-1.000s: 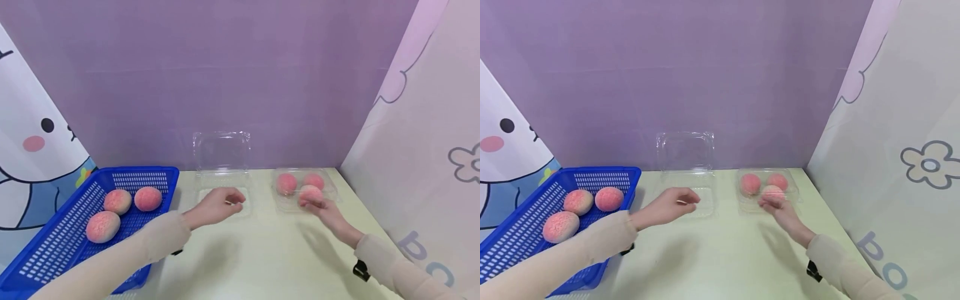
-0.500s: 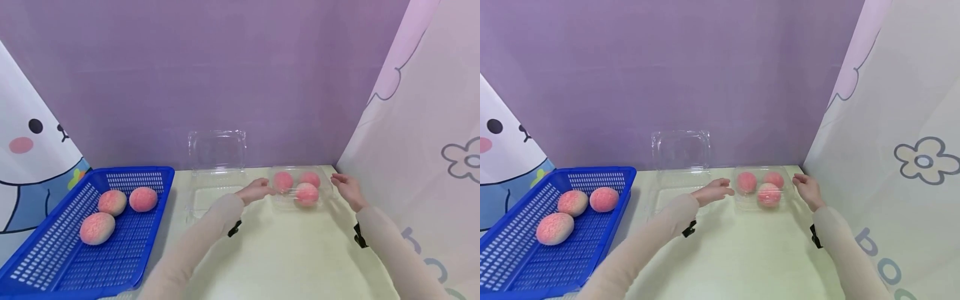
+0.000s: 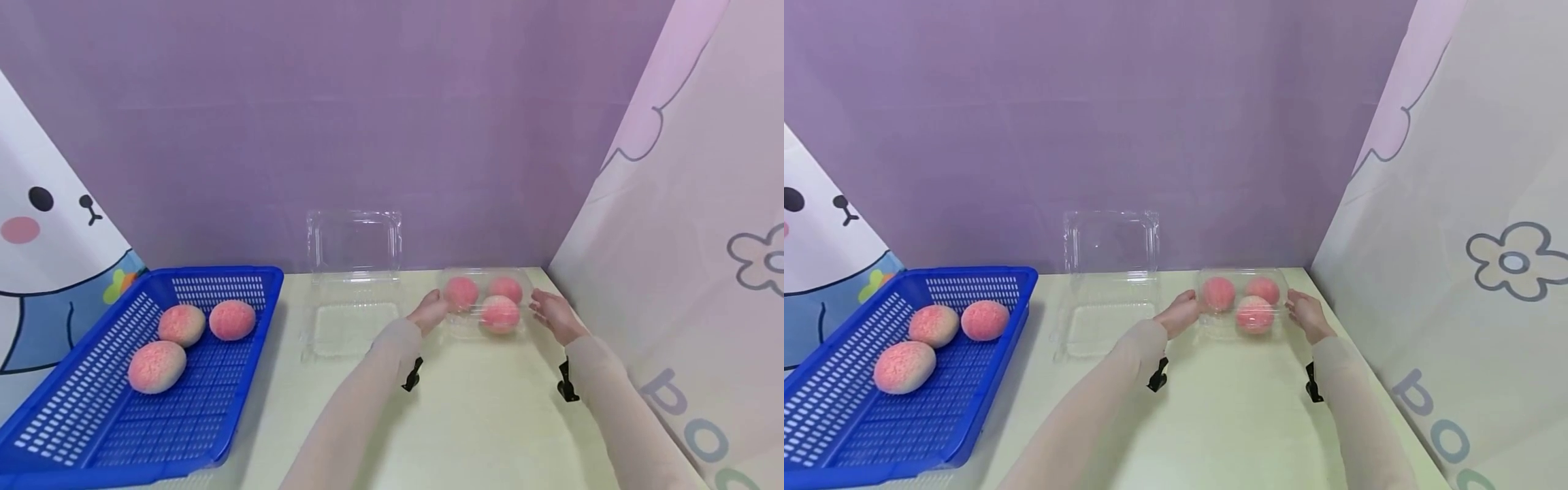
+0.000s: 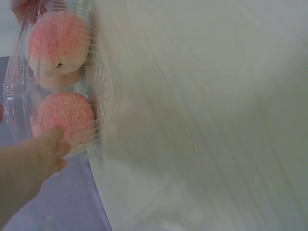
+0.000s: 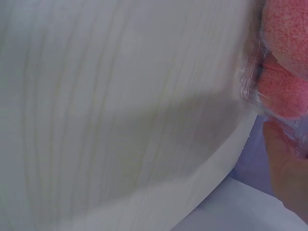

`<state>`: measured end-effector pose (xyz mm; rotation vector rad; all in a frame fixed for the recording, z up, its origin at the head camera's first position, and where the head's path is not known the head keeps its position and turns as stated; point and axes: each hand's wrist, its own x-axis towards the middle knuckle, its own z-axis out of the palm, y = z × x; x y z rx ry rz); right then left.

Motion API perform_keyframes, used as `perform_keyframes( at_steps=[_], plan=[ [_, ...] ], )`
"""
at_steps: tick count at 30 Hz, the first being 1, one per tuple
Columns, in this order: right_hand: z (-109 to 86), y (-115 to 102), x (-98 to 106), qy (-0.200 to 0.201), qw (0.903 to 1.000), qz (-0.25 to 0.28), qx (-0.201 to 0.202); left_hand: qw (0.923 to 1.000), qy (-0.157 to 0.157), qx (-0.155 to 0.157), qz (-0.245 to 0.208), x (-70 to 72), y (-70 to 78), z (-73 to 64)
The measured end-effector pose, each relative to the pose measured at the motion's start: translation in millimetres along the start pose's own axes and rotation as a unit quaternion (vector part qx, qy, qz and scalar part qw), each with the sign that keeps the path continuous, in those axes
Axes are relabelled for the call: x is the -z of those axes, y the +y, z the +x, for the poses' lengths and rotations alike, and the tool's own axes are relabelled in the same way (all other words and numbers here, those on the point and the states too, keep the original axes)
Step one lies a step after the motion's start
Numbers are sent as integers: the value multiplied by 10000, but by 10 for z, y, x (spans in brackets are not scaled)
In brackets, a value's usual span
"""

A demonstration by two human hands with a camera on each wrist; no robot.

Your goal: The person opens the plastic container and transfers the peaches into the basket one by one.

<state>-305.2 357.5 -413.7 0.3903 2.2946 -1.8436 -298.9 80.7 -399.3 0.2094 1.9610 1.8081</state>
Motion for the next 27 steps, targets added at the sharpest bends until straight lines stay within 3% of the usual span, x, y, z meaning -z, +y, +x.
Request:
perform_keyframes(
  at_steps=[4,13,21,27],
  plan=[
    [-10,40,-10,53,9999,156,-35,9999,54,72,-109,-11,-35,0],
    [-50,102,-39,-13,9999,134,92,9998,-21,172,-47,41,-190,149],
    [-107,51,-91,-111,9998,97,163,9978,-272,131,-587,104,-169,108],
    [-164,15,-161,-158,9996,129,185,9969,-306,117,-718,159,-148,34]
  ],
)
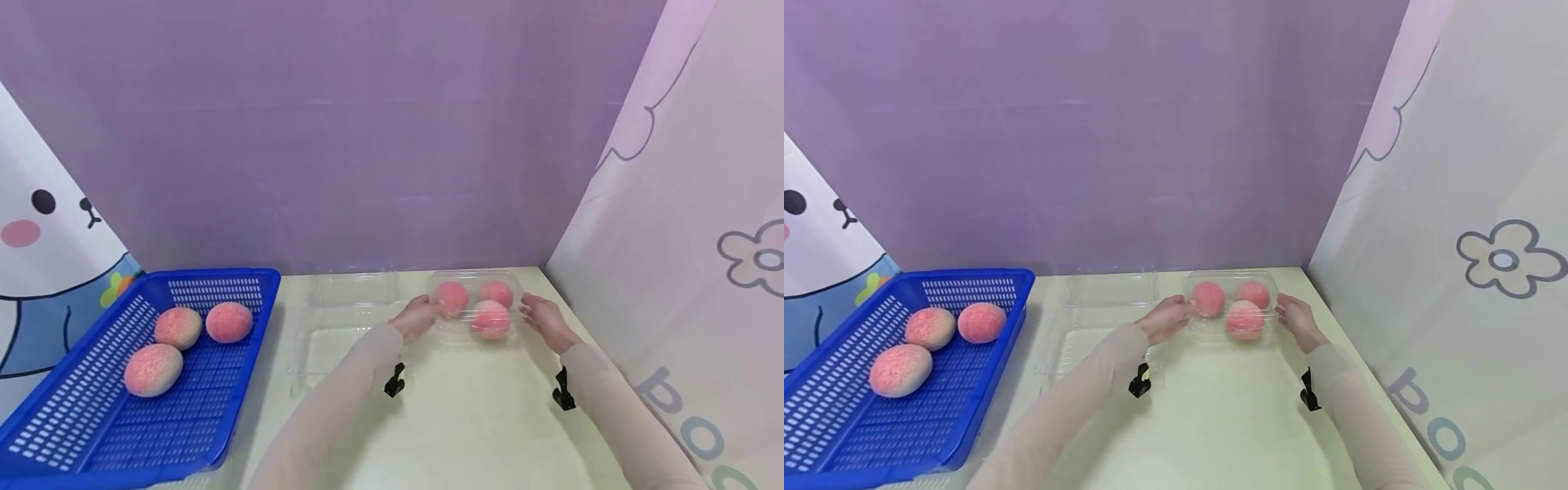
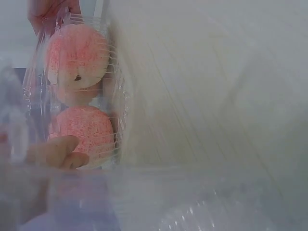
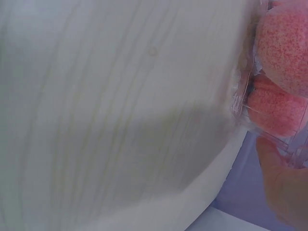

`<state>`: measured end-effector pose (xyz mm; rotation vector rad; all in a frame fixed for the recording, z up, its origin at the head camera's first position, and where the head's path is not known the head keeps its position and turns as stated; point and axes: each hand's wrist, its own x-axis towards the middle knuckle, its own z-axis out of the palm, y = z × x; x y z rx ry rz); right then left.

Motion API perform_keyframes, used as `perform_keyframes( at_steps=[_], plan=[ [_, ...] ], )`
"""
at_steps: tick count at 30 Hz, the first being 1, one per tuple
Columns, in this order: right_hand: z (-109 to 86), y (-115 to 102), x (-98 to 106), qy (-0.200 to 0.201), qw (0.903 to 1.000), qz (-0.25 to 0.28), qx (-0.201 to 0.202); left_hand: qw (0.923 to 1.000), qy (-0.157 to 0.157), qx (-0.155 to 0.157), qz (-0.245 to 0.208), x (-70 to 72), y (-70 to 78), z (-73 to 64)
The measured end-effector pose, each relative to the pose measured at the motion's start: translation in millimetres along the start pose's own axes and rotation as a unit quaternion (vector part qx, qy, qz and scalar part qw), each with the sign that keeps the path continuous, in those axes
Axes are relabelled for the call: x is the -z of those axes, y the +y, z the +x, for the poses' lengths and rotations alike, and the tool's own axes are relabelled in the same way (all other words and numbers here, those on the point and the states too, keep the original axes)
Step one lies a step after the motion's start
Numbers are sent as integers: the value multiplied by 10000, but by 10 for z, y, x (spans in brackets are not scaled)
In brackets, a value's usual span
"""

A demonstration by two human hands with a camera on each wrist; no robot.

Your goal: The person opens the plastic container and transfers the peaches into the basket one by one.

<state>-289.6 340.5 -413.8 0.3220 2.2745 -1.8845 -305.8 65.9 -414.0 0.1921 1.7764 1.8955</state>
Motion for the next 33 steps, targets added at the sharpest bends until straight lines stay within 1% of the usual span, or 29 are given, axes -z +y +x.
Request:
perform_keyframes(
  at_steps=[5,11,18,24,28,31,33],
  plan=[
    [-36,0,-66,-65,10000,60,34,9997,-1,9,-242,53,-8,-50],
    [-68,-3,-154,17,9998,189,40,9995,41,52,-320,113,-13,-109],
    [-92,-1,-196,108,9997,206,43,9995,83,128,-294,141,6,-171],
    [-106,-3,-172,-14,9997,250,80,9996,97,157,-195,141,25,-179],
    [-120,23,-130,-245,9994,170,174,9996,157,187,134,143,47,-189],
    [-142,61,-86,-470,9983,-86,343,9979,238,124,591,133,72,-191],
    [-156,92,-57,-563,9963,-418,492,9953,284,-31,929,124,90,-185]
  ],
)
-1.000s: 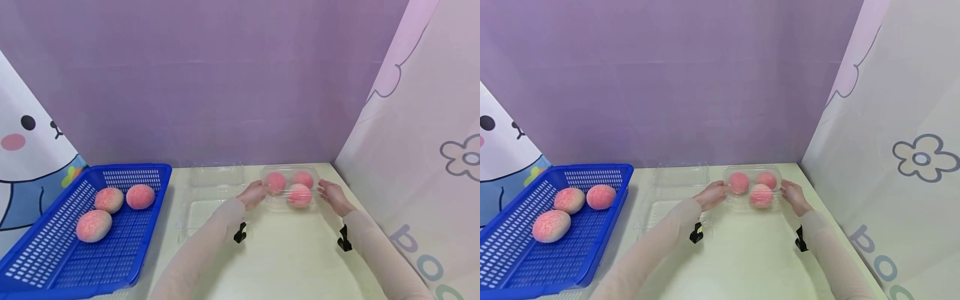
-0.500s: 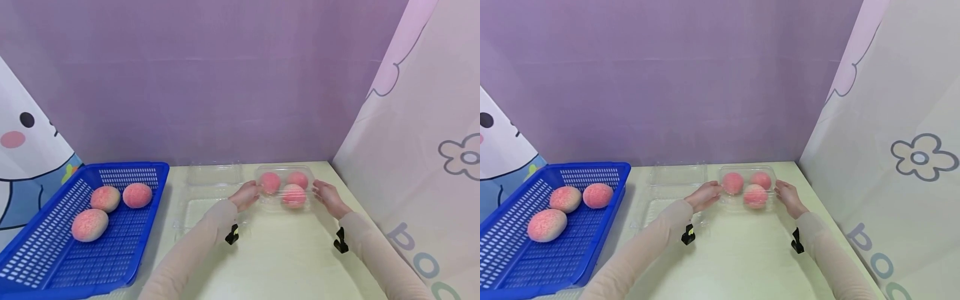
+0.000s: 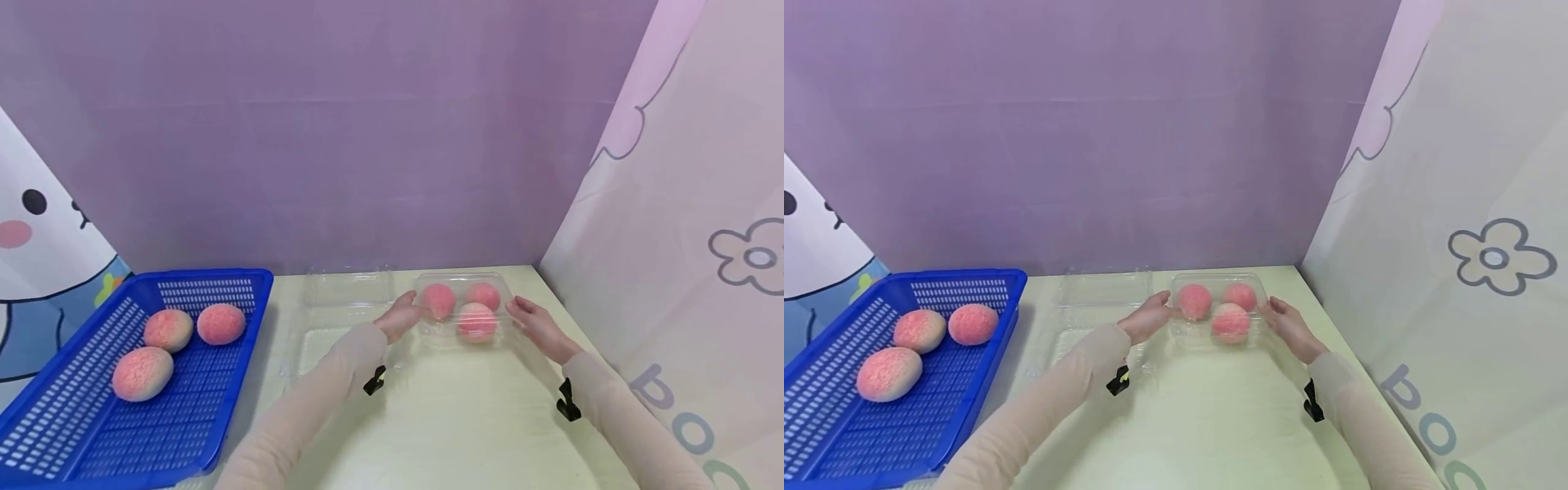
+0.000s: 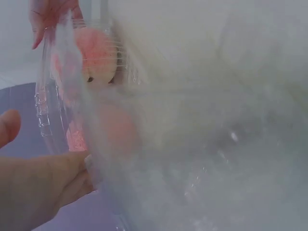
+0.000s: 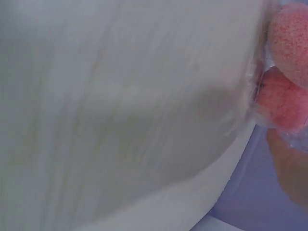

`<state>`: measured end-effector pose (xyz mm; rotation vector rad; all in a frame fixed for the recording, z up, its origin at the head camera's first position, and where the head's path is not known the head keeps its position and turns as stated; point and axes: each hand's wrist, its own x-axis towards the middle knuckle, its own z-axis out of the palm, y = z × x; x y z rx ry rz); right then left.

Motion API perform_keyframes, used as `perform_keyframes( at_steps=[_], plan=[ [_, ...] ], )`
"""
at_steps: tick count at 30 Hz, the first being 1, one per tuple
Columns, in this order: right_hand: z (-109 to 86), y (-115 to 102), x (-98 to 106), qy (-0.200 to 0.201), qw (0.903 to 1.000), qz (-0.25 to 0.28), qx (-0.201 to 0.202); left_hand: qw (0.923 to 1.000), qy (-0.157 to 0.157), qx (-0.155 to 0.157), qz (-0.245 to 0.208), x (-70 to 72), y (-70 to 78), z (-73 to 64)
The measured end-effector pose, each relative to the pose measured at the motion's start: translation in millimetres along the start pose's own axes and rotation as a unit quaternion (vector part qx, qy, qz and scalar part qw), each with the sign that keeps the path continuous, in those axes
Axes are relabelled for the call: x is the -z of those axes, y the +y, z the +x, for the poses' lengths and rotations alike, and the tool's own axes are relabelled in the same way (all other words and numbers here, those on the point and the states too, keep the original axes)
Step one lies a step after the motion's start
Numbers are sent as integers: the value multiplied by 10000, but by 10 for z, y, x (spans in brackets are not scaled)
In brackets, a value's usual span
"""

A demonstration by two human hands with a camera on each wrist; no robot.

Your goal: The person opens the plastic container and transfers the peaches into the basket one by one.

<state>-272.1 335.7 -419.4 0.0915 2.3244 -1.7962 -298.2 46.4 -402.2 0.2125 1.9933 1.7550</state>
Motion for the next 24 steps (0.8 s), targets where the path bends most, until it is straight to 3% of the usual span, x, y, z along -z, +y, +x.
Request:
perform_keyframes(
  at_steps=[3,7,12,16,19,24],
  plan=[
    [-30,50,29,-190,9977,-639,144,9959,-130,-594,664,-16,27,18],
    [-61,90,39,-453,9922,-1147,180,9747,-296,-1222,1847,-57,63,50],
    [-78,111,6,-523,9924,-1087,221,9437,-259,-951,3158,-133,59,57],
    [-93,135,-19,-429,9926,-1101,290,9039,-148,-1011,4154,-194,4,45],
    [-98,149,-36,-361,9932,-1062,324,8875,-60,-1078,4480,-226,-34,22],
    [-86,167,-52,-304,9945,-908,413,8706,90,-1234,4762,-238,-71,-9]
  ],
)
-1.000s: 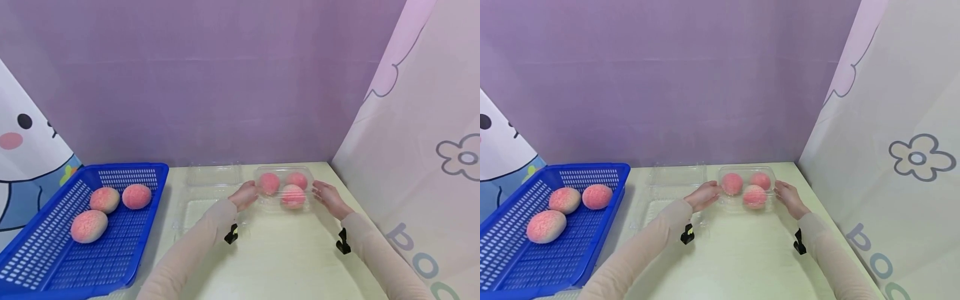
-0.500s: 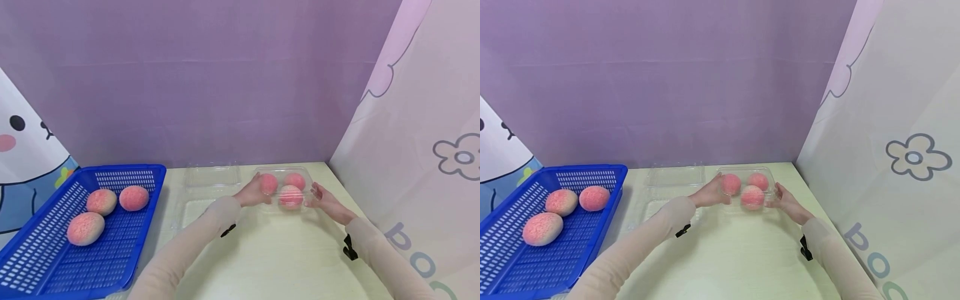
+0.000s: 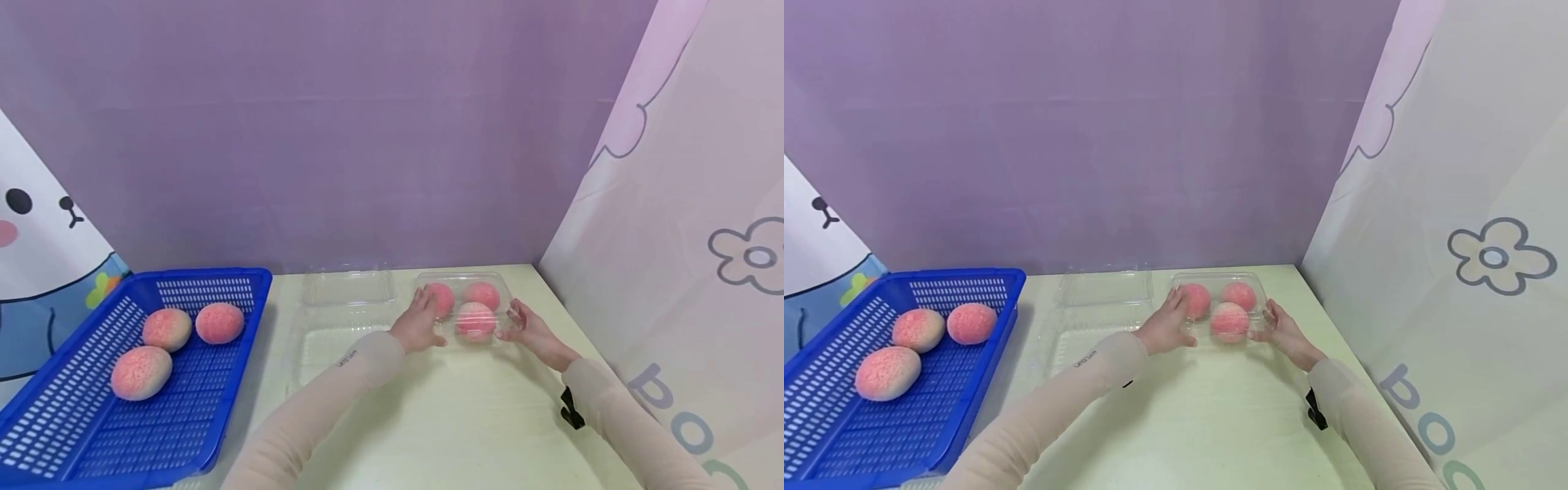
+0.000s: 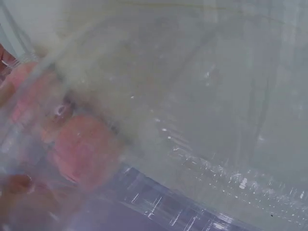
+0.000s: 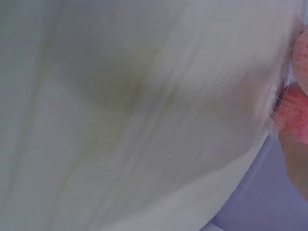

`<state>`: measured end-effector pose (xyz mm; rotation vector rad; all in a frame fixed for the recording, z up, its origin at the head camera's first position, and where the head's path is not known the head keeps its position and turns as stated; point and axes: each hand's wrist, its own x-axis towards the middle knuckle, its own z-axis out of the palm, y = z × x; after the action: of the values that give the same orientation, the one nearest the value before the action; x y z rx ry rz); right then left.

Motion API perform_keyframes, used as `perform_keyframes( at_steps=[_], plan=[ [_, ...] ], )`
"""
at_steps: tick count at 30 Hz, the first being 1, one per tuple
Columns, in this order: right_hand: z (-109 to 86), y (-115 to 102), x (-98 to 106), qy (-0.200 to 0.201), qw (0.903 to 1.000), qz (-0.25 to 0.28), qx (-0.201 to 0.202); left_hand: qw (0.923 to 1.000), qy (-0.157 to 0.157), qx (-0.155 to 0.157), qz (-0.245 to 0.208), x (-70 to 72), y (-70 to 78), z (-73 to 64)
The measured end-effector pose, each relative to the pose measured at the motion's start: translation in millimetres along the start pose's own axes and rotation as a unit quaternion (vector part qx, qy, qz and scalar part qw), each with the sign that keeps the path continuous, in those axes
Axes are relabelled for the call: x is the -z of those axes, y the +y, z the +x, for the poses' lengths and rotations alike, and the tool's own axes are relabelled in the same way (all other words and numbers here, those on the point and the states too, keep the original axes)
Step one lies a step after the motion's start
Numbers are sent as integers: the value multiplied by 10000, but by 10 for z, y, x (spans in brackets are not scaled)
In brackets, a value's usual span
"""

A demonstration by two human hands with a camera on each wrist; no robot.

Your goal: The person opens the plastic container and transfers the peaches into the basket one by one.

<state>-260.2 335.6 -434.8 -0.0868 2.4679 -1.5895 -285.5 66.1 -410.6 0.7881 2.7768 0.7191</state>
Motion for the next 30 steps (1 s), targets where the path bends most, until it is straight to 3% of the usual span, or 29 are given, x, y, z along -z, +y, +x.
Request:
perform_keyframes(
  at_steps=[7,11,13,18,20,23,24,27,30],
  plan=[
    [17,-6,-20,30,9999,148,49,9982,84,-231,544,-14,-29,-13],
    [6,-17,-27,10,9999,167,-39,9905,19,-364,1328,-39,-19,-12],
    [2,-20,-26,16,9999,146,-84,9813,53,-469,1864,-55,-7,-6],
    [10,-28,-9,21,9999,129,-83,9337,252,-698,3503,-95,62,32],
    [8,-36,-5,29,9998,149,-87,9226,327,-624,3793,-117,109,36],
    [3,-42,-7,48,9998,163,-109,9133,466,-419,4025,-157,175,33],
    [1,-43,-10,50,9998,161,-117,9133,505,-333,4028,-170,191,29],
    [8,-35,-20,58,9998,154,-135,9009,453,-179,4312,-198,225,34],
    [13,-21,-26,53,9998,143,-136,8976,245,-46,4402,-203,255,48]
  ],
)
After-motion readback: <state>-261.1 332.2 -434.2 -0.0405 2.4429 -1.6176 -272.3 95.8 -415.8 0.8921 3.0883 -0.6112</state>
